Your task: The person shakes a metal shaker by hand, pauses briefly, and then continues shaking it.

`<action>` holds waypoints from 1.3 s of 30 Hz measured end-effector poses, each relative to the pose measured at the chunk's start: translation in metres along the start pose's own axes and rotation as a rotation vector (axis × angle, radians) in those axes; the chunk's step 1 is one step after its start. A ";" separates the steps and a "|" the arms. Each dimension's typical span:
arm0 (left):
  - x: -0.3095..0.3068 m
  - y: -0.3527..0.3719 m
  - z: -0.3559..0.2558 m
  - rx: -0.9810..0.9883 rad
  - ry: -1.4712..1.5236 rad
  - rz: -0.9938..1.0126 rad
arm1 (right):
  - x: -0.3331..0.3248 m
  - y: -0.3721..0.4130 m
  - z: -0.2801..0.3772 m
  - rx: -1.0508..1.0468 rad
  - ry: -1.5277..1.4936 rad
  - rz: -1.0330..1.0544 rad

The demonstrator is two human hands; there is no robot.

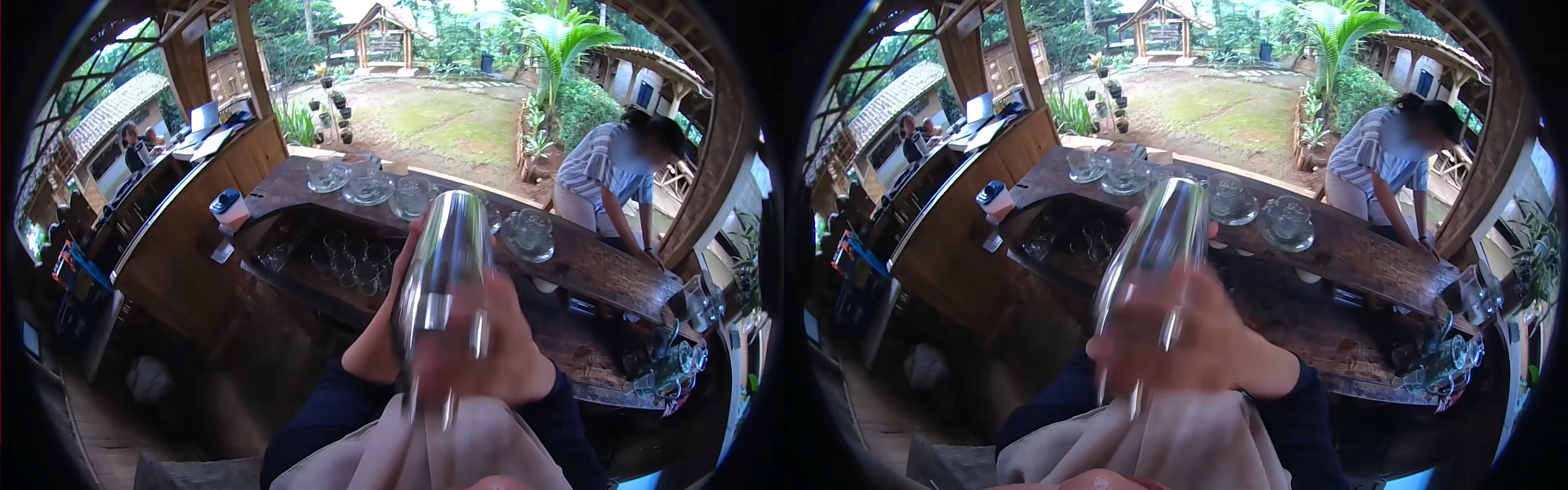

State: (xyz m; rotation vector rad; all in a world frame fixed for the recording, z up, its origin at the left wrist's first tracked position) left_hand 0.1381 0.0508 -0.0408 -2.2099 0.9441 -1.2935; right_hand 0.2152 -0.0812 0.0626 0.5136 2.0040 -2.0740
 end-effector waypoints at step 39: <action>-0.112 0.006 -0.026 -0.057 0.425 -0.264 | 0.078 0.035 -0.125 0.456 0.036 -0.216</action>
Point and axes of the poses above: each hand's wrist, its own y-axis away from the middle knuckle, its own x-axis out of the palm, z = x × y, the point moved 5 cm from there along -y, towards the middle knuckle, and after that the axes turned 4 degrees about x, right-handed, at the moved point
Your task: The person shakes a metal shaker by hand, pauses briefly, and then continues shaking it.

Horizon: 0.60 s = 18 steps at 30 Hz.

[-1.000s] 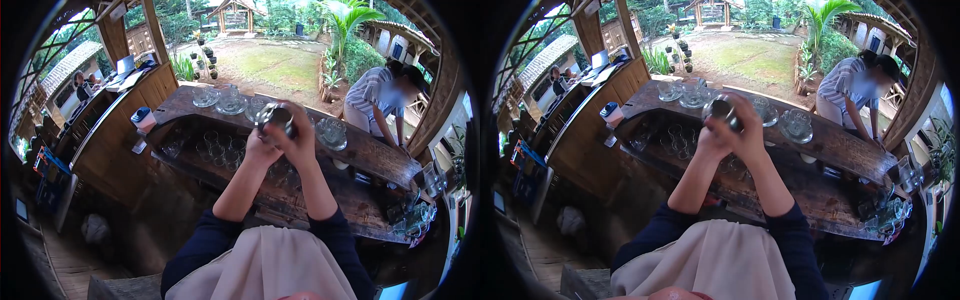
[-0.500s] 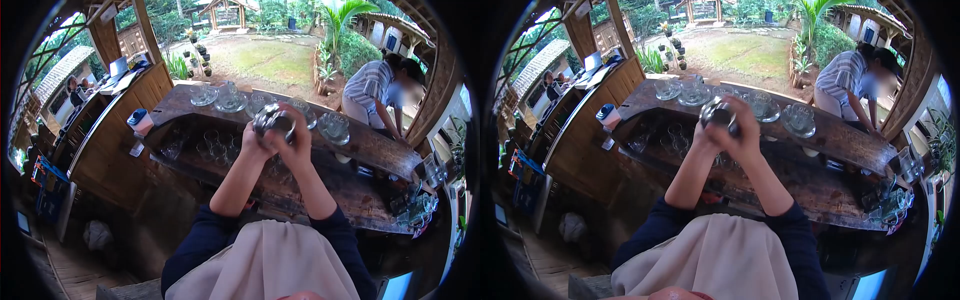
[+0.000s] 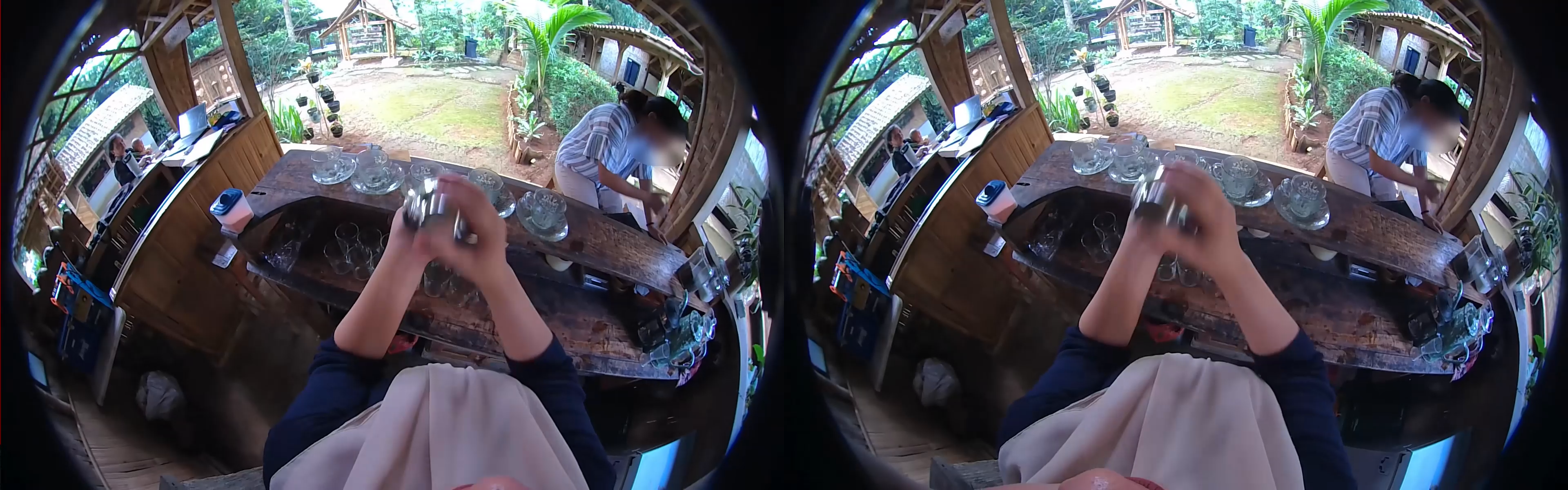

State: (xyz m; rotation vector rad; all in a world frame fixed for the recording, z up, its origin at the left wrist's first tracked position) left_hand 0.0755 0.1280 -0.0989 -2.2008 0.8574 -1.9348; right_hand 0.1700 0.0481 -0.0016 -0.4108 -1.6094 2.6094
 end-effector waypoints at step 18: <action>-0.033 -0.025 0.082 -0.218 -0.011 -0.421 | -0.074 -0.005 0.003 0.297 0.156 0.161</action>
Point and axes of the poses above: each hand's wrist, its own y-axis away from the middle knuckle, its own x-axis out of the palm, z = x × y, the point moved 5 cm from there along -y, towards the middle knuckle, and after that the axes turned 4 degrees about x, right-handed, at the moved point
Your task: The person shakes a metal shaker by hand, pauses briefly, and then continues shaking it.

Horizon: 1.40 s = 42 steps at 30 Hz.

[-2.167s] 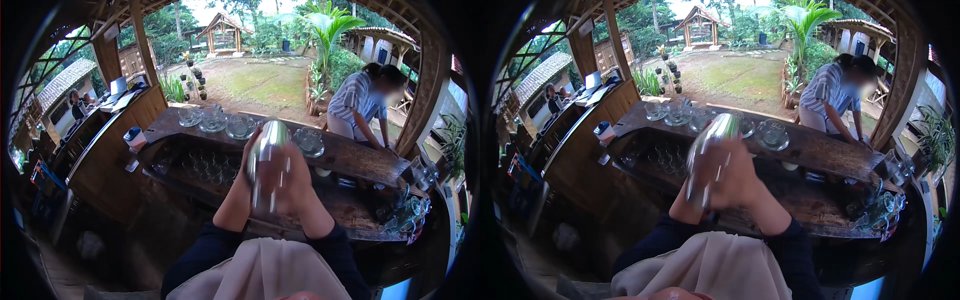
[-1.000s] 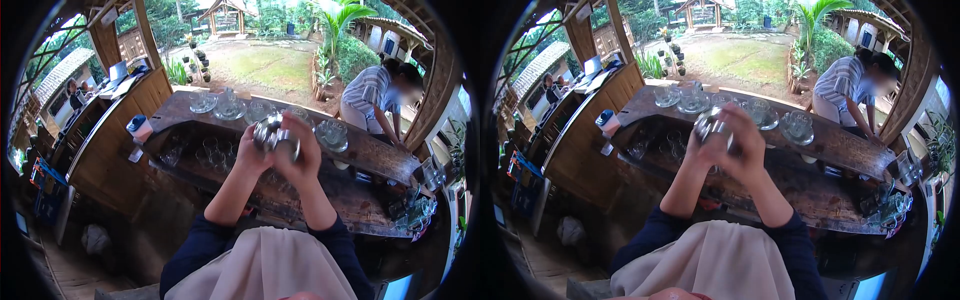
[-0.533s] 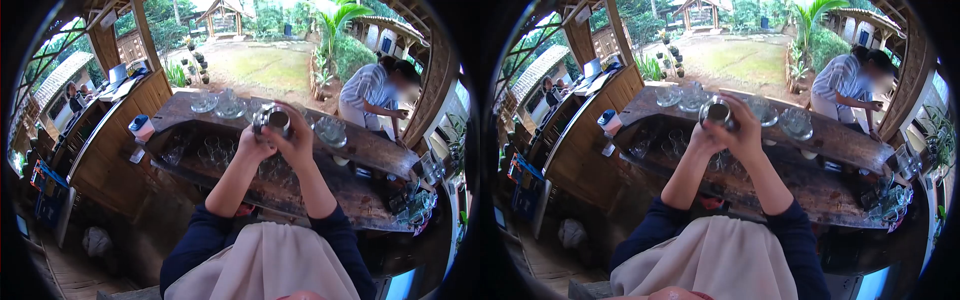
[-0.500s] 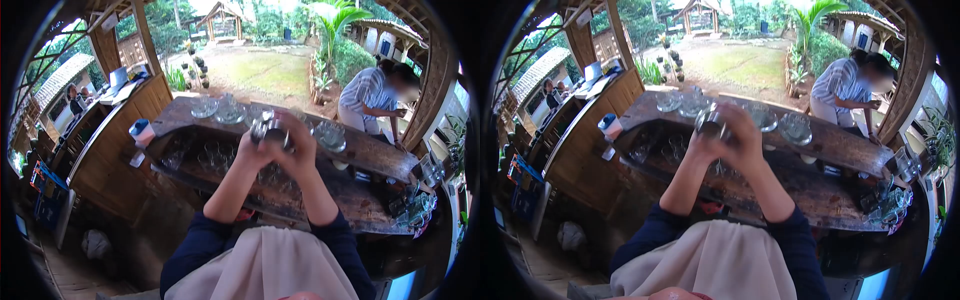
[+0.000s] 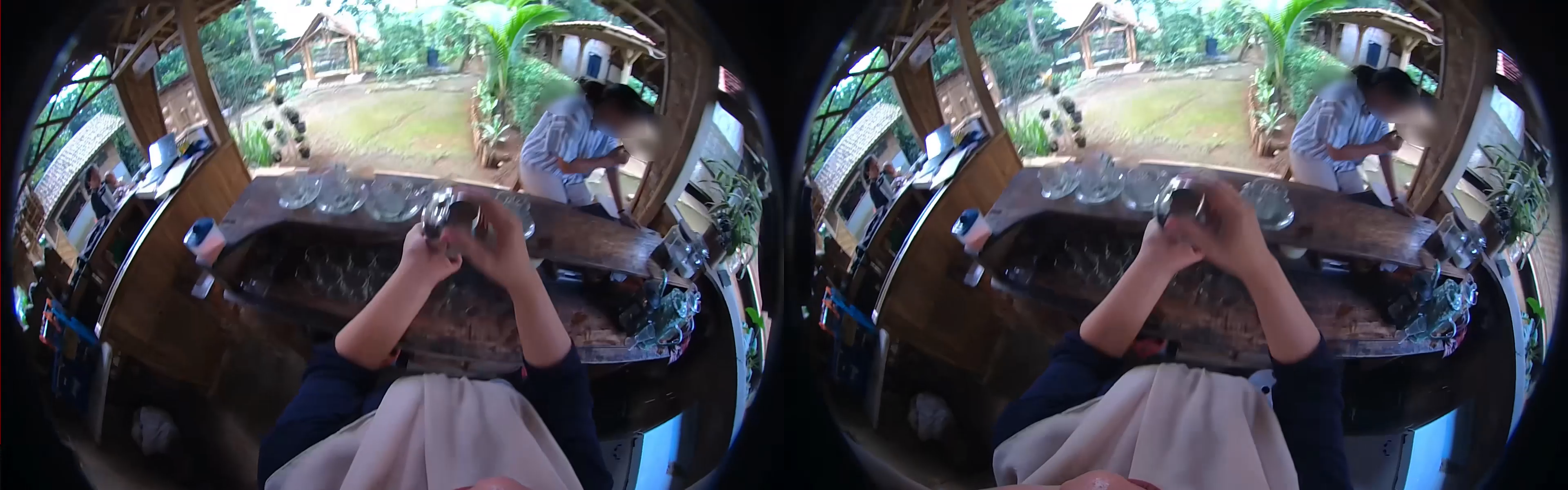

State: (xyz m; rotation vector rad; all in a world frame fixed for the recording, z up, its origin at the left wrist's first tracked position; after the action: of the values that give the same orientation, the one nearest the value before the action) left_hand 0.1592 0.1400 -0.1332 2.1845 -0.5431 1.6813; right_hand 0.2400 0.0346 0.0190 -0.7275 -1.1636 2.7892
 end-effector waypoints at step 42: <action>0.356 0.066 0.218 -0.205 -0.299 1.182 | -0.237 0.139 0.196 -0.976 0.939 -0.669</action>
State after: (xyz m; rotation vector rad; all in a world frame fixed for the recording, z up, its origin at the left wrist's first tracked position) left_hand 0.3925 -0.0569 0.1594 2.0343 -2.2903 1.5510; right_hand 0.3860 -0.2442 0.1409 -1.1610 -1.9102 0.9959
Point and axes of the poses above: each hand's wrist, its own y-axis away from the middle knuckle, its own x-axis out of the palm, z = x × y, the point moved 5 cm from there along -y, towards the middle knuckle, and after that the axes turned 4 degrees about x, right-handed, at the moved point
